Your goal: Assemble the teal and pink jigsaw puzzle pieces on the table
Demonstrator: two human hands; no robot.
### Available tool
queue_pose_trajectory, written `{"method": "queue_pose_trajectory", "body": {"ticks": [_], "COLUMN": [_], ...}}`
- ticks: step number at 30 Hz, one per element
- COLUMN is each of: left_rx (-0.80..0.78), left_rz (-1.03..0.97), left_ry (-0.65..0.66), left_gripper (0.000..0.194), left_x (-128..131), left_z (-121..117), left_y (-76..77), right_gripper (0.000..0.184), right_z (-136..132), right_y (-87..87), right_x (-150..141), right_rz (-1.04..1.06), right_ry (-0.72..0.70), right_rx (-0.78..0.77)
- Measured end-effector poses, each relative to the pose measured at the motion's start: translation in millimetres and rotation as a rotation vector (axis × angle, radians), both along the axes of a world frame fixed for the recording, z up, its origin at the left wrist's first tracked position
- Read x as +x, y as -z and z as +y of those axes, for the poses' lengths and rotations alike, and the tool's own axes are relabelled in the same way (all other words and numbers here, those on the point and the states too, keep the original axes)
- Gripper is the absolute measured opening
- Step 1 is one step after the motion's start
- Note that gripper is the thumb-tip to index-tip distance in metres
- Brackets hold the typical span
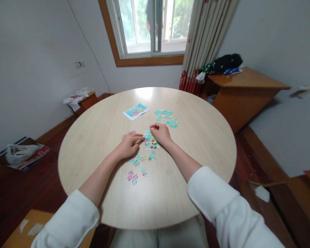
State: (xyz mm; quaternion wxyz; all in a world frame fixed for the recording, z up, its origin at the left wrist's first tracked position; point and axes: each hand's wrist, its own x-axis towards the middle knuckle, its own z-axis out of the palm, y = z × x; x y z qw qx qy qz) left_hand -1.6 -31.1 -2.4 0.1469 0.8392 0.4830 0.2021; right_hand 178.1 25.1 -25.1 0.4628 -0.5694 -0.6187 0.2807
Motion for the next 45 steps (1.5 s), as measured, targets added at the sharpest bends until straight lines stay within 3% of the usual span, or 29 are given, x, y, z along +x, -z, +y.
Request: {"method": "queue_pose_trajectory", "body": {"ticks": [6,10,15,23,45], "left_rx": [0.144,0.156,0.124,0.106,0.015], "left_rz": [-0.227,-0.341,-0.332,-0.349,-0.385], "left_ry": [-0.266,-0.432,-0.537,-0.6,-0.561], "left_gripper": [0.031,0.028,0.023,0.023,0.024], "left_x": [-10.2,-20.5,-26.8,-28.7,-33.9], "left_z": [11.9,21.4,24.3,24.0,30.0], "left_y": [2.4,6.2,10.1,6.4,6.7], "right_gripper": [0.02,0.022,0.026,0.031,0.022], "right_z": [2.8,1.8,2.0,1.4,-1.4], "right_y": [-11.0,-14.6,-13.5,-13.7,-11.9], "right_x": [8.8,14.9,16.4,15.1,11.1], "right_rz": [0.393,0.451,0.409,0.387,0.327], "right_ry": [0.078,0.077,0.064,0.037,0.001], "right_rx": [-0.082,-0.099,-0.111,-0.117,-0.093]}}
